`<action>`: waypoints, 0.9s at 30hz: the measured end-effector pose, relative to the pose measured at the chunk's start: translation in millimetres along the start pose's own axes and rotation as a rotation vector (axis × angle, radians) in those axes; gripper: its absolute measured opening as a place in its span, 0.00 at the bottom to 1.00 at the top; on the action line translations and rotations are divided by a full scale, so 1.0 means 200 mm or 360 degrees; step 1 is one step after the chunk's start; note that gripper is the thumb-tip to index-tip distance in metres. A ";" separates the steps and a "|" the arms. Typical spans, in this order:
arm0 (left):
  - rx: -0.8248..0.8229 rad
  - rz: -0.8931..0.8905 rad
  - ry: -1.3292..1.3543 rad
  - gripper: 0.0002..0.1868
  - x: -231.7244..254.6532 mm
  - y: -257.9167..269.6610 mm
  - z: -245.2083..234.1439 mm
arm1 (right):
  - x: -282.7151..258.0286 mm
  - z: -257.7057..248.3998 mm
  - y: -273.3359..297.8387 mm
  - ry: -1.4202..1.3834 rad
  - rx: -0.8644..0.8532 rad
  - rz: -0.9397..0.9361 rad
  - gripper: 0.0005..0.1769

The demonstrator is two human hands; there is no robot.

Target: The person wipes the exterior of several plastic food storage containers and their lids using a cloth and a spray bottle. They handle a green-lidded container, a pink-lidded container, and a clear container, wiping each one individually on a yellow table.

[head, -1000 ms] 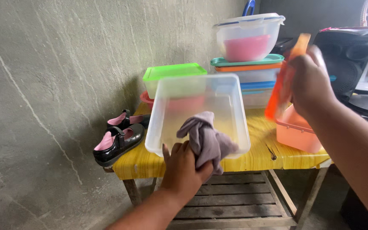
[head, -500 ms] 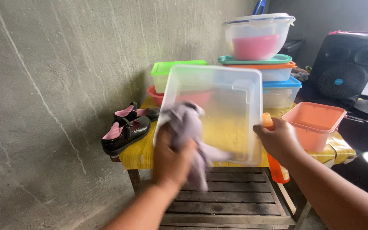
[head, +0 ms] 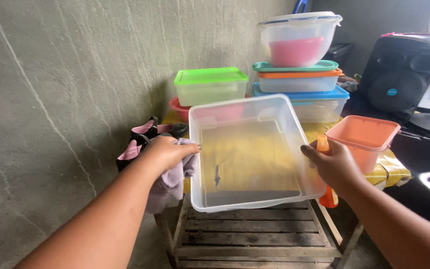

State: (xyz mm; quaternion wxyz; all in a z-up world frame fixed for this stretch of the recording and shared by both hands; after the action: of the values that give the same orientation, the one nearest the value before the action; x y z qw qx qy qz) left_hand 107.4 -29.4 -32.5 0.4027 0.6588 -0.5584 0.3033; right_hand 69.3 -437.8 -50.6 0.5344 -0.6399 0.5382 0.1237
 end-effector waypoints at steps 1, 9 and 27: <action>-0.0046 0.0010 -0.0020 0.24 0.00 0.00 0.03 | 0.01 0.00 0.00 0.0030 -0.0053 0.0054 0.22; 0.0801 -0.0100 -0.0409 0.27 0.03 0.11 0.00 | -0.19 -0.17 -0.06 0.0244 0.0086 0.0222 0.35; 0.0966 0.0003 -0.0064 0.17 -0.02 0.30 0.09 | -0.59 0.58 -0.19 0.0395 -0.0839 0.0201 0.39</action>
State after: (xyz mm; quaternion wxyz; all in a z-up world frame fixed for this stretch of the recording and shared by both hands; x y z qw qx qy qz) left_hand 46.3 -45.9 -34.0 0.1759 0.7544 -0.4508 0.4436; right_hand 103.5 -282.6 11.1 0.2711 -0.7321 0.5876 0.2129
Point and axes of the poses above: each hand's wrist, its own y-axis away from the middle knuckle, its own z-axis out of the palm, x = y × z, the point moved 9 cm from there along -y, towards the middle knuckle, and after that the axes turned 14 degrees about -z, right-handed, at the moved point
